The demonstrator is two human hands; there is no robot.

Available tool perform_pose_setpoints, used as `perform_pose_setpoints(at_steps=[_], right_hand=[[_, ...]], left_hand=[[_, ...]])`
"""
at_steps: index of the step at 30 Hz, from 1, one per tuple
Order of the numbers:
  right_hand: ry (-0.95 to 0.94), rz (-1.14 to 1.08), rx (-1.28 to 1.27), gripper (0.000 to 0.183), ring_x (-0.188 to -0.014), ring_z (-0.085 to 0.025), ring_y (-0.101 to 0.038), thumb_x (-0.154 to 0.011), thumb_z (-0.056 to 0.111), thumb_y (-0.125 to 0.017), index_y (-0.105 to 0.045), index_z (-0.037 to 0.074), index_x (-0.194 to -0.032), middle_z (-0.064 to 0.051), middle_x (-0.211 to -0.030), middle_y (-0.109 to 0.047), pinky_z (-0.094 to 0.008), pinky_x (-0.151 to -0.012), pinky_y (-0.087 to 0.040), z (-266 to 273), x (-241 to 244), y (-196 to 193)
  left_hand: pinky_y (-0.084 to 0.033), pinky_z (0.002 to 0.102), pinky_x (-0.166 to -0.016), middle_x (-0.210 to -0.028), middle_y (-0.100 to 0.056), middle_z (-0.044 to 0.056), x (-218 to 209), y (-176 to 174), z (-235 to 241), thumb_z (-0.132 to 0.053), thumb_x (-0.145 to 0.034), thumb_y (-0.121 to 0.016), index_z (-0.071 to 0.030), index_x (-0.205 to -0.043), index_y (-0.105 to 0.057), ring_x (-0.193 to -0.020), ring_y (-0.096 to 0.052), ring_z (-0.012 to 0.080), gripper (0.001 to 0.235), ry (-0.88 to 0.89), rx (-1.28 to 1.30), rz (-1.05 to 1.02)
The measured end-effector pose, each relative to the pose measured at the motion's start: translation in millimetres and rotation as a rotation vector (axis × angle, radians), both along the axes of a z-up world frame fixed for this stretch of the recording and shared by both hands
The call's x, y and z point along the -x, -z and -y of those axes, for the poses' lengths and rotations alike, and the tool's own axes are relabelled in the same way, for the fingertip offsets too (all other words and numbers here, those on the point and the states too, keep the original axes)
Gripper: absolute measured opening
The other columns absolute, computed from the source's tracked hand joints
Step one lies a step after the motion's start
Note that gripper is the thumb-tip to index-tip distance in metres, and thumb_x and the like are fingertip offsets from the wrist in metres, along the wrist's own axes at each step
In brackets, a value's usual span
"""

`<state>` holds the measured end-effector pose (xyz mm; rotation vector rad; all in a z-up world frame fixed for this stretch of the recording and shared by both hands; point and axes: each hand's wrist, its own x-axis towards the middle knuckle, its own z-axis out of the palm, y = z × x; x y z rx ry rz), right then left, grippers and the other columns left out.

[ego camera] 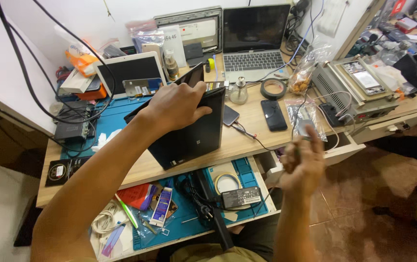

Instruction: The person uses a screwdriver to remove screws from the bottom and side edges of a black laptop. They rotate the laptop to access different screw locations and continue unscrewing until the bottom panel is loose.

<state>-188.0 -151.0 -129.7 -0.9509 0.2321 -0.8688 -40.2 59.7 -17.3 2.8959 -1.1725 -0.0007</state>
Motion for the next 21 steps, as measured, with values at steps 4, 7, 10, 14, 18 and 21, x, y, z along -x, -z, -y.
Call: perform_pose_setpoints(at_steps=[4,7,10,14,18,21], right_hand=[[-0.581,-0.423,-0.105,0.034,-0.035,0.001,-0.031,-0.083,0.006,-0.056,-0.053,0.01,-0.116,0.0,-0.071,-0.056,-0.011,-0.025,-0.02,-21.5,-37.3,67.7],[-0.699,-0.503,-0.147,0.043,-0.041,0.002,-0.035,-0.084,0.006,-0.054,-0.044,0.004,-0.126,-0.011,-0.1,-0.06,-0.008,-0.03,-0.024,-38.9,-48.8,99.0],[-0.698,-0.587,-0.08,0.054,-0.047,-0.008,-0.048,-0.085,0.009,-0.055,-0.036,0.004,-0.135,-0.012,-0.115,-0.054,-0.014,-0.033,-0.032,-40.4,-68.3,138.0],[-0.708,-0.653,-0.065,0.06,-0.055,-0.016,-0.06,-0.086,0.013,-0.054,-0.027,0.007,-0.139,-0.016,-0.127,-0.045,-0.014,-0.032,-0.035,-44.4,-79.2,145.4],[-0.753,-0.682,-0.123,0.064,-0.074,-0.033,-0.068,-0.085,0.014,-0.055,-0.024,0.009,-0.14,-0.017,-0.126,-0.045,-0.014,-0.034,-0.039,-54.5,-82.0,132.2],[-0.831,-0.672,-0.204,0.061,-0.077,-0.033,-0.069,-0.085,0.011,-0.052,-0.026,0.008,-0.14,-0.017,-0.115,-0.054,-0.011,-0.033,-0.032,-59.4,-89.8,143.1]], left_hand=[[-0.054,0.037,-0.049,-0.062,-0.061,0.012,9.5,-1.6,-25.6,-0.04,-0.087,-0.056,-0.008,-0.095,-0.053,-0.054,-0.065,0.0309,0.034,-0.008,0.051,0.066],[-0.054,0.037,-0.049,-0.059,-0.06,0.012,18.4,0.3,-33.1,-0.036,-0.088,-0.057,-0.007,-0.091,-0.053,-0.053,-0.065,0.0302,0.029,-0.001,0.097,0.092],[-0.051,0.034,-0.045,-0.054,-0.057,0.009,24.8,0.3,-33.3,-0.032,-0.088,-0.058,-0.007,-0.089,-0.054,-0.047,-0.062,0.0266,0.025,0.021,0.13,0.092],[-0.05,0.034,-0.045,-0.051,-0.056,0.006,31.4,-0.7,-43.0,-0.033,-0.086,-0.06,-0.008,-0.087,-0.053,-0.045,-0.061,0.0247,0.025,0.03,0.141,0.116],[-0.046,0.029,-0.043,-0.046,-0.052,0.003,40.9,0.3,-59.4,-0.032,-0.087,-0.059,-0.01,-0.086,-0.055,-0.039,-0.056,0.0198,0.023,-0.005,0.177,0.126],[-0.045,0.031,-0.043,-0.043,-0.05,0.003,47.8,4.1,-76.3,-0.032,-0.084,-0.062,-0.01,-0.084,-0.055,-0.036,-0.054,0.0217,0.022,-0.041,0.214,0.174]])
